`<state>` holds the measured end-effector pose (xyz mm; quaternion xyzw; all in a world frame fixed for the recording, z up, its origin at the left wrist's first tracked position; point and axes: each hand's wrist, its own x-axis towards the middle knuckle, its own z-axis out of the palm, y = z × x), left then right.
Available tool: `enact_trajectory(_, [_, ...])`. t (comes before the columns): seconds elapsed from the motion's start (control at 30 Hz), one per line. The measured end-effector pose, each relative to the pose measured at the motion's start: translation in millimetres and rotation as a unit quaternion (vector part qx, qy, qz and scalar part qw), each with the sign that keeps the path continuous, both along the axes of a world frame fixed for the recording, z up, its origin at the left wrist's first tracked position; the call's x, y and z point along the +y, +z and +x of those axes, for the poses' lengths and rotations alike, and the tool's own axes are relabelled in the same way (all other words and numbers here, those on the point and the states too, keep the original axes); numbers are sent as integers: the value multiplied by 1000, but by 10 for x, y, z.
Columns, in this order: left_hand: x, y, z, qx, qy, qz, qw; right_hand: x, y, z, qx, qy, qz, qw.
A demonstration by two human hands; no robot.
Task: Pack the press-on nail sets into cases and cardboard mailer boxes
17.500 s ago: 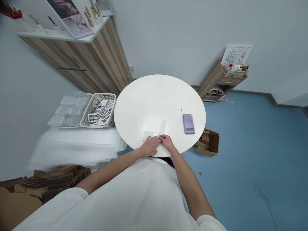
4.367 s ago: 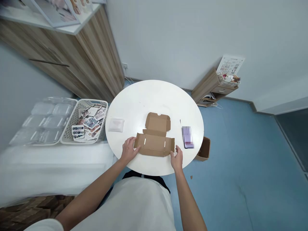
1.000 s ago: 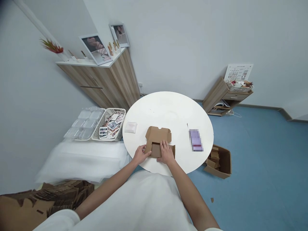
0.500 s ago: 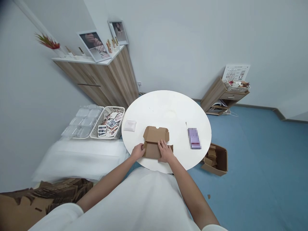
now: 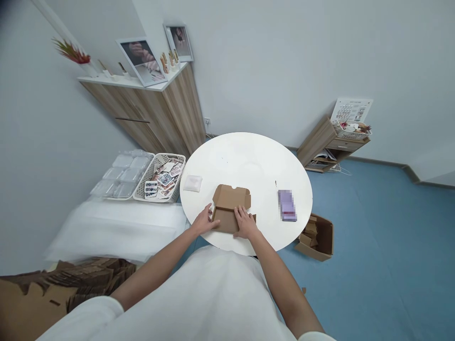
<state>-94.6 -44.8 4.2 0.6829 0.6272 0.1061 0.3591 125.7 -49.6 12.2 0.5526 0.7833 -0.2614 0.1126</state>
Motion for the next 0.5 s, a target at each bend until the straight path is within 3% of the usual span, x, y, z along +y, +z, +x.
enact_trajectory(0.13, [40, 95, -62, 24, -105, 12, 994, 15, -1, 21, -1, 6, 3, 1000])
enact_trajectory(0.2, [90, 126, -50, 59, -128, -1, 990, 19, 2, 22, -1, 7, 4, 1000])
enact_trajectory(0.4, [188, 152, 35, 82, -113, -43, 989, 19, 33, 84, 20, 10, 23, 999])
enact_trajectory(0.5, [196, 154, 60, 85, -113, -46, 989, -21, 33, 220, 54, -67, 74, 994])
